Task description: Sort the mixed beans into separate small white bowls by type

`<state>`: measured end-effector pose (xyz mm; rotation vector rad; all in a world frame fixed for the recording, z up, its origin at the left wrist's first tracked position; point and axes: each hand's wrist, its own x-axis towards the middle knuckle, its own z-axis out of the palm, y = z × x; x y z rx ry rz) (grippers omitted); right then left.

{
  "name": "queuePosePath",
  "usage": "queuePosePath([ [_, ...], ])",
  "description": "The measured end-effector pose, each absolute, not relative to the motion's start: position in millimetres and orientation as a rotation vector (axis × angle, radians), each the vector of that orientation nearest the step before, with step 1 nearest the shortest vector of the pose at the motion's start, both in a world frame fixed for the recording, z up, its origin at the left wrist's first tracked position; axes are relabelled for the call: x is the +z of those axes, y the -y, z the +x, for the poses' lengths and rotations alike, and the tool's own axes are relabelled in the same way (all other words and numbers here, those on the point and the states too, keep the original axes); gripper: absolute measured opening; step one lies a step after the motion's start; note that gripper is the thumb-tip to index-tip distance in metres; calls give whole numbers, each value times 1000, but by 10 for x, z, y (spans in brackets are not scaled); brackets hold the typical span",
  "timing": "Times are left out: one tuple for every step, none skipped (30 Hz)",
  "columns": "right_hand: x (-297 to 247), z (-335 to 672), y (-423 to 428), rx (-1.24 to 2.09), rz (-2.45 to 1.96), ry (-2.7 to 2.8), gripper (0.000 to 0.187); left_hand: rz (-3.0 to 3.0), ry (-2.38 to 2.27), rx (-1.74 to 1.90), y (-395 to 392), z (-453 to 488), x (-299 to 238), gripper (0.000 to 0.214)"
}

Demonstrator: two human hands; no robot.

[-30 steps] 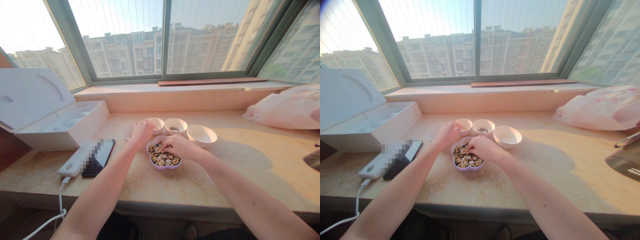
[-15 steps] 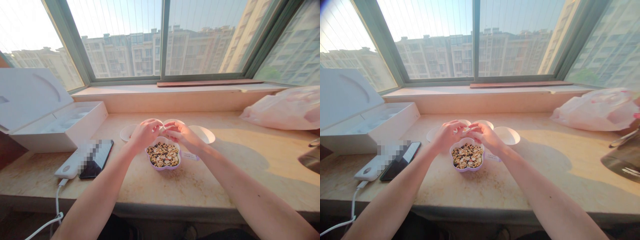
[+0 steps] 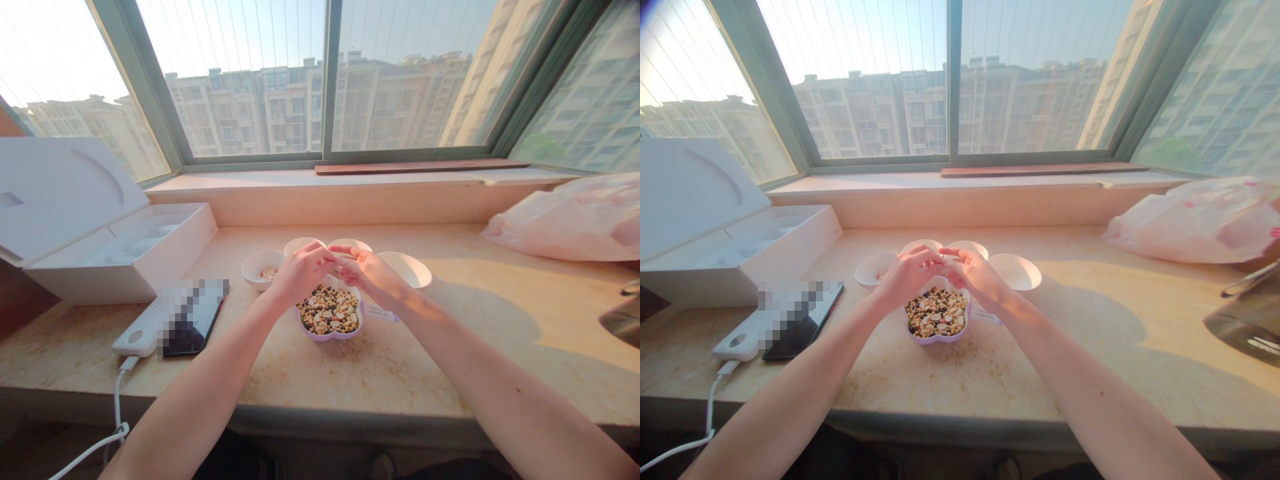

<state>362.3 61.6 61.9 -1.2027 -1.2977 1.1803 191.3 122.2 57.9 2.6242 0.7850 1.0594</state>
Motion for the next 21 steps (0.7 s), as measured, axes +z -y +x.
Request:
queuePosePath([
  [627, 3623, -612, 1148, -1261, 1319, 55, 2626, -792, 1043, -1226, 1910, 581, 15],
  [631, 3630, -609, 1081, -1330, 1365, 54, 2633, -804, 1018, -1231, 1904, 586, 17],
  [633, 3641, -606, 973, -1405, 1442, 52, 2644, -825, 989, -1238, 1894, 592, 18],
  [633, 3654, -602, 826, -1483, 1551, 48, 2655, -858, 959, -1248, 1881, 599, 20],
  [631, 3667, -595, 662, -1556, 1683, 42, 2665, -902, 931, -1262, 1866, 605, 21],
  [629, 3677, -587, 511, -1611, 1827, 36, 2673, -955, 908, -1280, 1849, 611, 22],
  [627, 3680, -575, 397, -1648, 1970, 31, 2678, -1016, 887, -1302, 1831, 614, 22],
  [625, 3676, -562, 329, -1669, 2099, 27, 2678, -1082, 868, -1327, 1814, 614, 23],
  [623, 3664, -547, 302, -1678, 2209, 26, 2676, -1146, 850, -1354, 1798, 611, 23],
  [622, 3645, -532, 294, -1673, 2295, 26, 2675, -1203, 829, -1382, 1785, 604, 23],
  [620, 3620, -517, 287, -1663, 2360, 27, 2677, -1248, 805, -1409, 1773, 594, 24],
  [617, 3593, -504, 273, -1656, 2404, 28, 2684, -1282, 780, -1435, 1765, 581, 25],
  [612, 3566, -492, 260, -1645, 2435, 30, 2698, -1303, 753, -1457, 1759, 569, 26],
  [607, 3543, -482, 254, -1625, 2457, 30, 2716, -1320, 727, -1476, 1755, 558, 27],
  [602, 3526, -475, 263, -1595, 2469, 31, 2734, -1338, 703, -1491, 1754, 549, 27],
  [597, 3514, -468, 287, -1559, 2471, 31, 2749, -1361, 685, -1503, 1755, 544, 27],
  [594, 3510, -463, 326, -1521, 2460, 31, 2759, -1386, 673, -1512, 1758, 542, 28],
  [594, 3510, -458, 383, -1485, 2444, 32, 2766, -1411, 667, -1518, 1761, 543, 28],
  [596, 3513, -453, 452, -1455, 2425, 32, 2770, -1432, 665, -1522, 1764, 547, 29],
  [601, 3517, -448, 523, -1434, 2405, 32, 2774, -1447, 663, -1525, 1768, 552, 30],
  [608, 3521, -443, 587, -1417, 2389, 31, 2781, -1454, 657, -1527, 1772, 556, 31],
])
